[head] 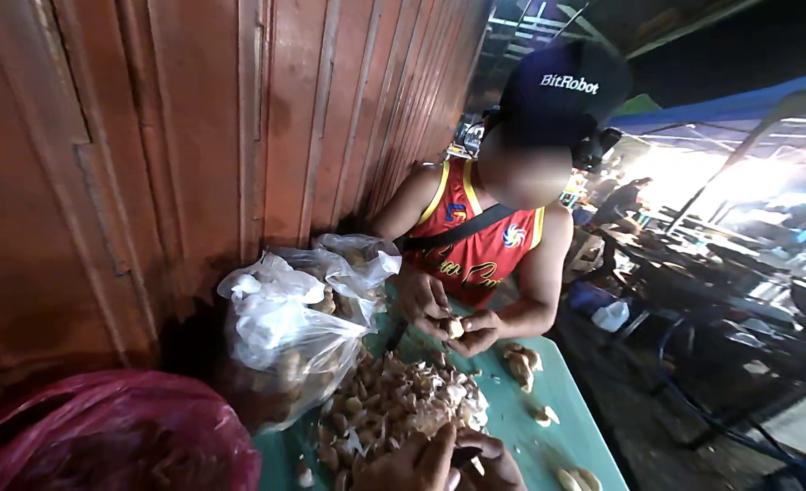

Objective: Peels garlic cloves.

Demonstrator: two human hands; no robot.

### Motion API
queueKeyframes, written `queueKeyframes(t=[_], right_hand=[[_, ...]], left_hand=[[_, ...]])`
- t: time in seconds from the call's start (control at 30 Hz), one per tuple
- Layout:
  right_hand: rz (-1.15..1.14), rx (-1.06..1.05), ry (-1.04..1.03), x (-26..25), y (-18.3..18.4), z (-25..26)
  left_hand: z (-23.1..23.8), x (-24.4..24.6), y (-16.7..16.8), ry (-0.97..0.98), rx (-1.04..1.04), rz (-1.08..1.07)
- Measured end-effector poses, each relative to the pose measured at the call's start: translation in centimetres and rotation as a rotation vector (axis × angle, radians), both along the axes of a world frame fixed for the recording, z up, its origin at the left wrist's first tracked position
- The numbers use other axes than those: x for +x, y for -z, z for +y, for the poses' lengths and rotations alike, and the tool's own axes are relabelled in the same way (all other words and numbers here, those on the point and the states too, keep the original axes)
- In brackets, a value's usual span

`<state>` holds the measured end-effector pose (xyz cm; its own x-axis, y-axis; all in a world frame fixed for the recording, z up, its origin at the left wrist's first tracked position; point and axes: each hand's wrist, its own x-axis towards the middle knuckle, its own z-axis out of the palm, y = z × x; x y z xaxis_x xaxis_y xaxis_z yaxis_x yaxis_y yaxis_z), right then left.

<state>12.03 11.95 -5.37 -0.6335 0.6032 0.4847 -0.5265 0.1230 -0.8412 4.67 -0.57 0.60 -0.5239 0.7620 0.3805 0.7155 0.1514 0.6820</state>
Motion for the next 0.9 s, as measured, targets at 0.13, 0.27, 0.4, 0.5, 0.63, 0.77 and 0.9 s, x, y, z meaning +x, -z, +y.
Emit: queueKeyframes(t=[0.13,0.27,0.4,0.5,0.63,0.77,0.9], right_hand=[[-0.027,0.16,0.149,0.1,-0.5,-0.7],[-0.071,0.322,0.315,-0.1,-0.2,-1.0],[-0.042,0.394,0.352,-0.3,0.1,-0.9],[-0.04,0.429,0.403,-0.5,-0.1,-1.2],[-0.086,0.491,0.456,-0.3,-0.9,-1.6],[-0.111,0.509,0.456,-0.2,-1.2,-1.5],[-0.103,0.554,0.425,0.0,-1.2,-1.3]], left_hand=[[-0.1,0.1,-0.1,-0.005,-0.02,0.006],[-0.2,0.0,0.0,-0.009,-0.039,-0.01],[-0.2,-0.1,0.0,-0.018,-0.036,0.003],[-0.2,-0.2,-0.1,-0.027,-0.041,0.01],[0.0,0.1,0.1,-0.08,-0.024,0.044],[0.2,0.3,0.2,-0.106,-0.014,0.068],[0.3,0.1,0.0,-0.15,-0.04,0.03]])
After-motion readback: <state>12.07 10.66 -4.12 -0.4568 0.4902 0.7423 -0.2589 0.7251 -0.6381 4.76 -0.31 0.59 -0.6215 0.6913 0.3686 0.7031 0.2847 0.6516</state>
